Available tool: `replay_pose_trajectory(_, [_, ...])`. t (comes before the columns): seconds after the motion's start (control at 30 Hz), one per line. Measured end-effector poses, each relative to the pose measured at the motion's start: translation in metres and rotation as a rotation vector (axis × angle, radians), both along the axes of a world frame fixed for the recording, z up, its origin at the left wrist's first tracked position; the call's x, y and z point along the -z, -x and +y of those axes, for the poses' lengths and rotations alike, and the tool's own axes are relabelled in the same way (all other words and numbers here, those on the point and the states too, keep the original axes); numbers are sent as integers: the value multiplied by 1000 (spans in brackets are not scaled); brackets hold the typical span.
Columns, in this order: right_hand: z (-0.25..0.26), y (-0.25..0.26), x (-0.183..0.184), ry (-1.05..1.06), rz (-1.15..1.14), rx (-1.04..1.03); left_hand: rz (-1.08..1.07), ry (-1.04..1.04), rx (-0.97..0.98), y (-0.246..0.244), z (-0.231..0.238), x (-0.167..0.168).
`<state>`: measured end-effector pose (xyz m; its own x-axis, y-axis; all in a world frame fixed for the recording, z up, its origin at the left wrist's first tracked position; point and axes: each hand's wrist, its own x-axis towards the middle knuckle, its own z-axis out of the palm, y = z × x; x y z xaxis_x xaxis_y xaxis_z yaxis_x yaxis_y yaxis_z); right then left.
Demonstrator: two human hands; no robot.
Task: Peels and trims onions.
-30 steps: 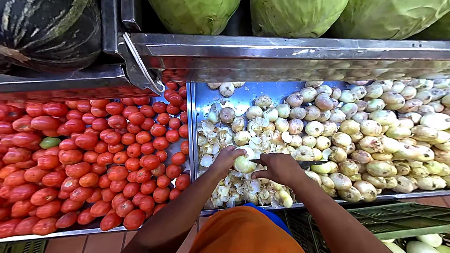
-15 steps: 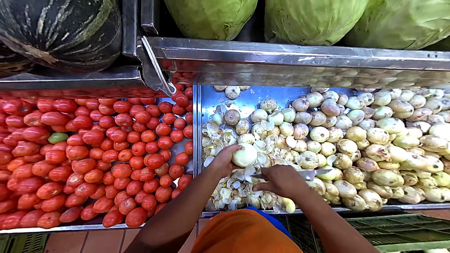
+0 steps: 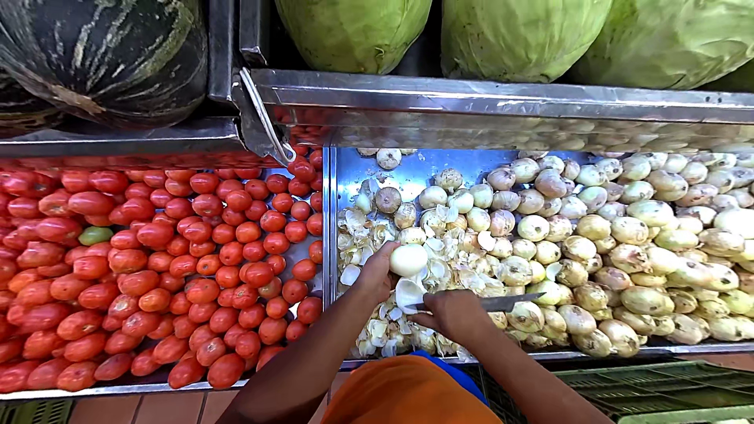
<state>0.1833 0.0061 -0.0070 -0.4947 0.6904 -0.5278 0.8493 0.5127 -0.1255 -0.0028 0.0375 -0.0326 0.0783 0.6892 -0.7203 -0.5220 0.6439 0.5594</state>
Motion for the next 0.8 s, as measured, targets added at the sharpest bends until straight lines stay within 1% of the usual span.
replay_pose_trajectory(0.07, [5, -2, -9, 119, -26, 12, -34, -16, 52, 4, -3, -10])
replay_pose_trajectory(0.1, [9, -6, -17, 186, 2, 29, -27, -38, 76, 6, -6, -13])
replay_pose_trajectory(0.13, [13, -12, -24, 232, 82, 82, -11, -66, 107, 8, -8, -14])
replay_pose_trajectory(0.17, [17, -21, -27, 256, 212, 186, 6, -99, 154, 10, -11, -14])
replay_pose_trajectory(0.27, [27, -39, -31, 287, 620, 620, -11, -242, 325, 18, -18, -10])
replay_pose_trajectory(0.3, [28, -40, -32, 315, 705, 736, -39, -293, 383, 21, -21, -9])
replay_pose_trajectory(0.33, [28, -39, -35, 355, 737, 809, -68, -324, 431, 22, -24, -8])
replay_pose_trajectory(0.4, [27, -34, -40, 439, 703, 808, -56, -352, 535, 18, -26, -15])
replay_pose_trajectory(0.43, [24, -30, -40, 462, 677, 773, -3, -379, 592, 13, -27, -19])
replay_pose_trajectory(0.47, [22, -26, -40, 467, 646, 733, 93, -422, 641, 6, -29, -22])
replay_pose_trajectory(0.53, [18, -21, -37, 415, 605, 695, 406, -521, 692, -8, -37, -24])
replay_pose_trajectory(0.57, [16, -21, -35, 366, 617, 699, 540, -561, 687, -14, -42, -22])
replay_pose_trajectory(0.6, [14, -22, -33, 319, 645, 711, 616, -587, 650, -19, -47, -19])
replay_pose_trajectory(0.67, [7, -22, -32, 251, 697, 728, 690, -645, 562, -28, -57, -9])
replay_pose_trajectory(0.7, [4, -22, -32, 221, 685, 729, 747, -660, 553, -29, -60, -5])
replay_pose_trajectory(0.8, [-2, -23, -29, 144, 629, 741, 856, -582, 646, -32, -61, -6])
